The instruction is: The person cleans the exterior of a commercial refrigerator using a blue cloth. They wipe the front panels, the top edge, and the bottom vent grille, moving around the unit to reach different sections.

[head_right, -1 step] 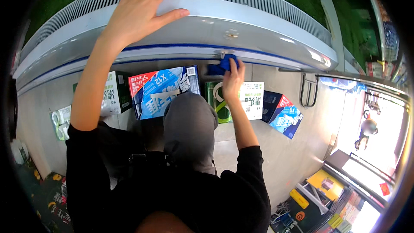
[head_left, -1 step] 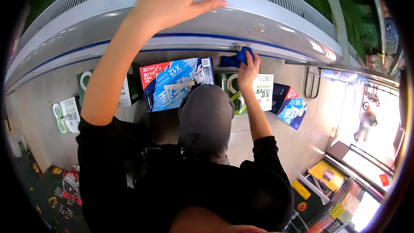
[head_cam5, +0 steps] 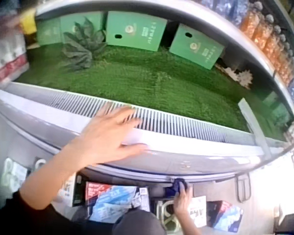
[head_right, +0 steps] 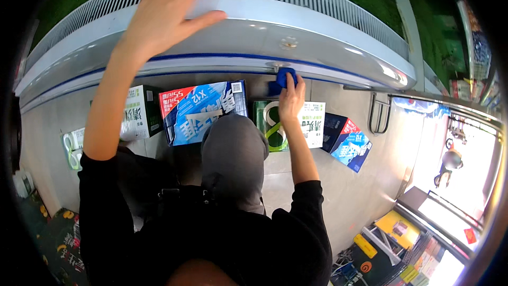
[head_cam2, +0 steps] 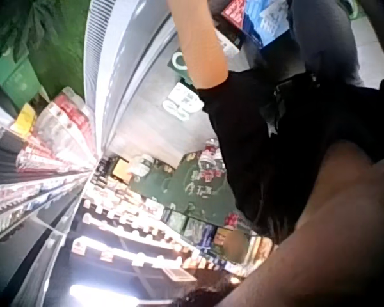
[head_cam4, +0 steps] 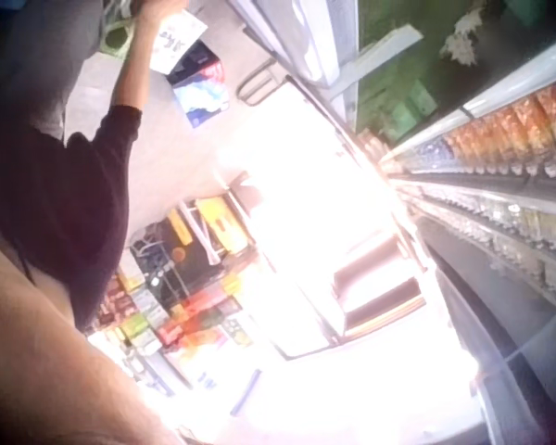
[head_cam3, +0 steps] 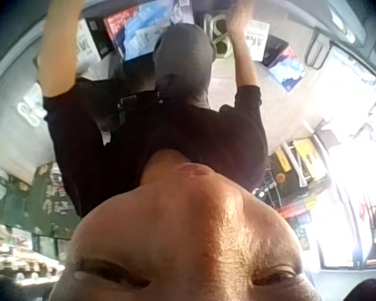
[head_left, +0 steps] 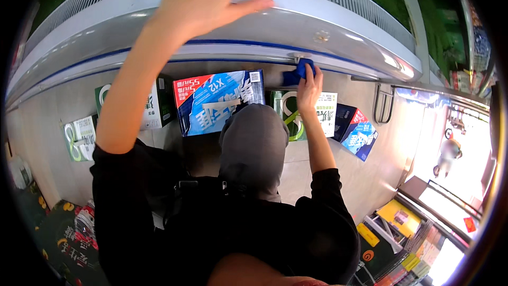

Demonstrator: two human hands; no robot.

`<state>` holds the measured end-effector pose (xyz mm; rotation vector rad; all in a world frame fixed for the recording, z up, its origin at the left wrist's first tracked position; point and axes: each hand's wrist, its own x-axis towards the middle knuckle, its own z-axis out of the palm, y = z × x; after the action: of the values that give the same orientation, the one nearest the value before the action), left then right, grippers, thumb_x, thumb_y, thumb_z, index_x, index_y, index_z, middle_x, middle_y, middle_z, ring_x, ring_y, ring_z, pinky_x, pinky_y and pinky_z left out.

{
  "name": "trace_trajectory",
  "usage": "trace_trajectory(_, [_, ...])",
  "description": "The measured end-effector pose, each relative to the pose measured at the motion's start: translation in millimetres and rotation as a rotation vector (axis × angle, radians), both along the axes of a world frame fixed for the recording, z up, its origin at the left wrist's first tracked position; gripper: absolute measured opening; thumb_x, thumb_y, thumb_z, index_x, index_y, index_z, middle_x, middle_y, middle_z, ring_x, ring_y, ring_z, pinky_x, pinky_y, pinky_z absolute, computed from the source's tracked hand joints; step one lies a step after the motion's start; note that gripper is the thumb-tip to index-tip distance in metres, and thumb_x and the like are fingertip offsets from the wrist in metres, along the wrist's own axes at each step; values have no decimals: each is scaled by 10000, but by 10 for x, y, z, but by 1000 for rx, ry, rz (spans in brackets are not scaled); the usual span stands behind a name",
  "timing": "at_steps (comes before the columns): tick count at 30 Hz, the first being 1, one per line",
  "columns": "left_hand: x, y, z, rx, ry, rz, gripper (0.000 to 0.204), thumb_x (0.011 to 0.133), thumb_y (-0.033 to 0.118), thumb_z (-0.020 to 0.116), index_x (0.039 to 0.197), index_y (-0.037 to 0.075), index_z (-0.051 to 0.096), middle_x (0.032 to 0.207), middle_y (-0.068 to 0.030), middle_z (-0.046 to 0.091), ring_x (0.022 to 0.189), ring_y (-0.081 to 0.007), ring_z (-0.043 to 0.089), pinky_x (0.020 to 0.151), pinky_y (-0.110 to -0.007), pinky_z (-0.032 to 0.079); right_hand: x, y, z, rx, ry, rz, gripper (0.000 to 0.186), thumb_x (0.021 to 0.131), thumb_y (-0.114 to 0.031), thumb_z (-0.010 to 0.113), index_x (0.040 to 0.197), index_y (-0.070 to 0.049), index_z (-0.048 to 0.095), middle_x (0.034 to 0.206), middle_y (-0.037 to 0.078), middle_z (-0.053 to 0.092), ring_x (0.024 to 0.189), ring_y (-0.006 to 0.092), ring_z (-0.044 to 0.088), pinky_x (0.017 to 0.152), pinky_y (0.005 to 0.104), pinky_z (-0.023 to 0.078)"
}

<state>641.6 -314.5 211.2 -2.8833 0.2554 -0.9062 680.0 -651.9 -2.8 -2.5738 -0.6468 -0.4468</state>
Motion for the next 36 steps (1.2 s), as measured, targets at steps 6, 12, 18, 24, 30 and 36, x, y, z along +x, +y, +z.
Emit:
trace_trajectory(6, [-674,791,-37,-130,97,310,572,789,395,657,1212,34,526,1244,-186,506,1167,-355,470,1001,-427,370,-117,277,-234,-127,-44,180,475,710,-12,611,1181,6,557,1148,216,505,1000,391,536,811,442,504])
trace_trajectory(12, [-671,612,23,-255,98,237,533,777,437,660,1101,33,535,1000,-165,514,977,-349,504,837,-423,420,-432,1417,-50,-261,-324,587,401,729,-85,575,1112,29,598,1058,184,529,901,278,562,717,315,513])
trace_trajectory(18, [-693,617,0,-262,127,293,514,782,472,653,1006,26,529,933,-159,487,912,-355,492,801,-421,419,-565,1904,89,-377,-389,748,389,723,-98,598,1096,11,618,1004,149,546,871,213,568,643,259,533])
trace_trajectory(24, [-744,686,-13,-212,63,230,519,778,467,664,992,13,529,950,-167,479,917,-352,492,807,-422,428,-170,781,0,-403,-191,486,454,750,-70,596,1200,-40,548,1104,183,532,945,324,576,675,387,557])
trace_trajectory(30, [-726,665,-68,-227,26,255,516,765,466,673,967,15,524,935,-163,478,903,-346,492,784,-425,429,63,64,-98,-381,-191,216,491,727,-38,599,1216,-51,557,1114,206,539,938,368,593,671,432,555])
trace_trajectory(36, [-666,527,-1,-284,86,306,500,762,474,667,940,24,539,917,-169,497,893,-358,506,774,-430,433,-342,899,-191,-206,-141,411,503,716,-50,617,1214,-38,553,1110,208,537,934,353,583,720,386,544])
